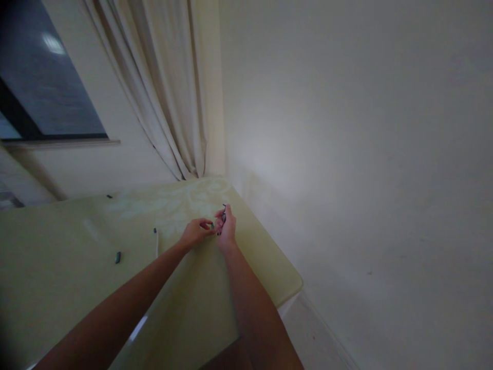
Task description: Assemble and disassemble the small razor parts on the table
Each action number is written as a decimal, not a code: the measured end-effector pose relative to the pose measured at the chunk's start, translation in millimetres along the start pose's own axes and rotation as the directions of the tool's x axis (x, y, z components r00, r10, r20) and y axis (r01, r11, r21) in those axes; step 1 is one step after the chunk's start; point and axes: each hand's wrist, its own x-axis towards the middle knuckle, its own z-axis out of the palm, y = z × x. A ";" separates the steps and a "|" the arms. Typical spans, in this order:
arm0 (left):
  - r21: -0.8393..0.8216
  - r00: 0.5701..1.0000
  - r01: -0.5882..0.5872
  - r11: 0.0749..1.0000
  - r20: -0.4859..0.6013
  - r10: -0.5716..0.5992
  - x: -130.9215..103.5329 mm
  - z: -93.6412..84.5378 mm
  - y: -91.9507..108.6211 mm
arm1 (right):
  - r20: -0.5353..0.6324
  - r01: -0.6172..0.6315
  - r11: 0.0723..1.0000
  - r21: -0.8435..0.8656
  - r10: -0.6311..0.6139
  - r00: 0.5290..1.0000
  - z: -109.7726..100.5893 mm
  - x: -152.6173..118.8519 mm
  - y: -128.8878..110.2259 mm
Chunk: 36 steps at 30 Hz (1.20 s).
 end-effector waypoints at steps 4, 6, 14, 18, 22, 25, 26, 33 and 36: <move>0.001 1.000 0.015 1.000 0.018 -0.015 4.6 6.9 -4.1 | -0.018 -0.015 1.000 0.003 0.015 1.000 -0.1 1.2 2.3; 0.000 1.000 0.009 1.000 0.012 -0.009 -1.8 5.0 -3.9 | -0.026 -0.015 1.000 -0.008 0.015 1.000 0.3 0.8 2.4; 0.088 0.991 -0.066 0.994 -0.114 0.075 -71.9 -79.6 -59.3 | 0.034 -0.054 0.990 -0.127 0.058 0.998 2.8 -4.6 7.4; 0.283 0.956 0.171 0.944 -0.278 -0.090 -105.1 -145.9 -129.6 | 0.105 -0.060 0.976 -0.209 0.084 0.991 6.6 -10.1 16.2; 0.330 0.926 0.315 0.890 -0.311 -0.213 -124.2 -170.0 -169.0 | 0.150 -0.085 0.962 -0.260 0.127 0.981 8.5 -15.6 20.8; 0.343 0.931 0.311 0.886 -0.295 -0.213 -126.3 -166.8 -170.7 | 0.177 -0.090 0.957 -0.276 0.142 0.974 9.6 -20.2 20.2; 0.336 0.932 0.308 0.890 -0.295 -0.211 -125.4 -164.8 -167.9 | 0.184 -0.087 0.953 -0.290 0.144 0.972 10.4 -22.2 20.0; -0.015 0.919 -0.088 0.996 -0.387 0.075 -129.7 -134.8 -111.9 | 0.282 -0.104 0.786 -0.610 0.338 0.898 23.4 -51.9 26.7; -0.126 0.904 -0.254 0.959 -0.385 0.189 -141.0 -111.9 -78.8 | 0.397 -0.118 0.773 -0.623 0.443 0.804 30.8 -69.1 31.0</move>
